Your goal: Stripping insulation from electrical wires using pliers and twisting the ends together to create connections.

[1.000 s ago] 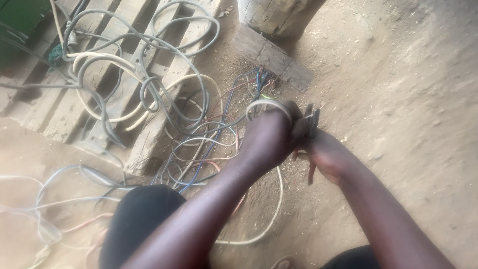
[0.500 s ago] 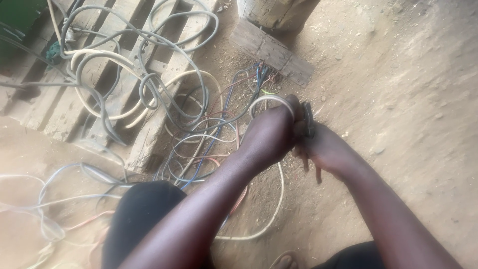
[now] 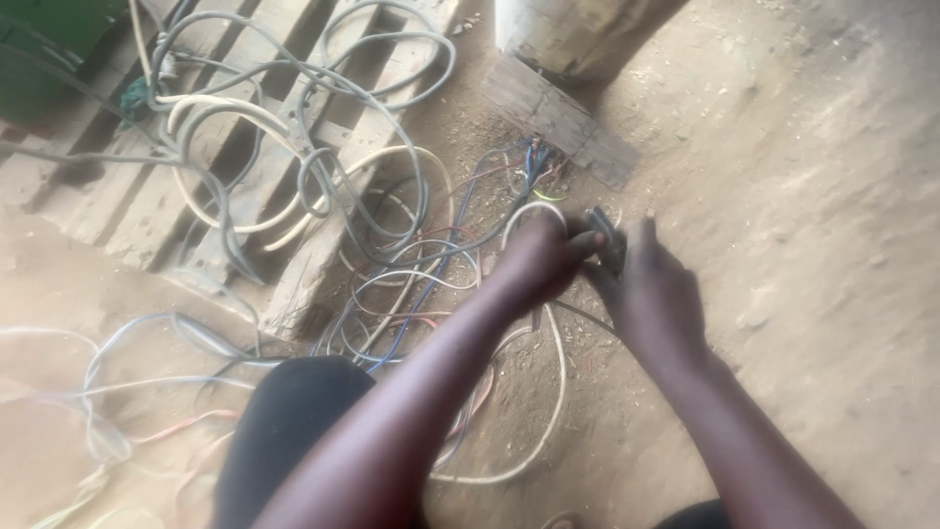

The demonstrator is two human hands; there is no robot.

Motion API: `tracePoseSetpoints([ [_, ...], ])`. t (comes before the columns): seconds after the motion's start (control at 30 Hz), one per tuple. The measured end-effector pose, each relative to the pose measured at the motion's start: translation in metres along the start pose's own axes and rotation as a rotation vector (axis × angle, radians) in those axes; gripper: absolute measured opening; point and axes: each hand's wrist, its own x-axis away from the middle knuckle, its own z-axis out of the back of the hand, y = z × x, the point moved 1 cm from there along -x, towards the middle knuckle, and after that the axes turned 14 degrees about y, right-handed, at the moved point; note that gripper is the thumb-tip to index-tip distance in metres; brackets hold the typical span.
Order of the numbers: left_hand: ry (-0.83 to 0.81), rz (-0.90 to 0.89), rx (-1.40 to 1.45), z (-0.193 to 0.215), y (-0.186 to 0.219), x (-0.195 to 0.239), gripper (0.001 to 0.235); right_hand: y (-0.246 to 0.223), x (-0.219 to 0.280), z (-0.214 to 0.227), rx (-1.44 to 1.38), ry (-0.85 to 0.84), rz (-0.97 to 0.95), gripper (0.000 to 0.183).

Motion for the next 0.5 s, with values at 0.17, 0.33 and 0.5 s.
tracePoseSetpoints([
  [0.17,0.114,0.038,-0.086,-0.016,-0.009,-0.005,0.031,0.025,-0.009,-0.042,0.202,0.226,0.114,0.065],
  [0.33,0.121,0.15,-0.114,-0.028,0.013,0.007,0.052,0.04,-0.023,-0.057,0.313,0.187,0.101,0.034],
  [0.5,0.165,0.293,0.043,-0.031,0.048,0.03,0.061,0.042,-0.035,-0.042,0.303,-0.006,0.057,0.044],
])
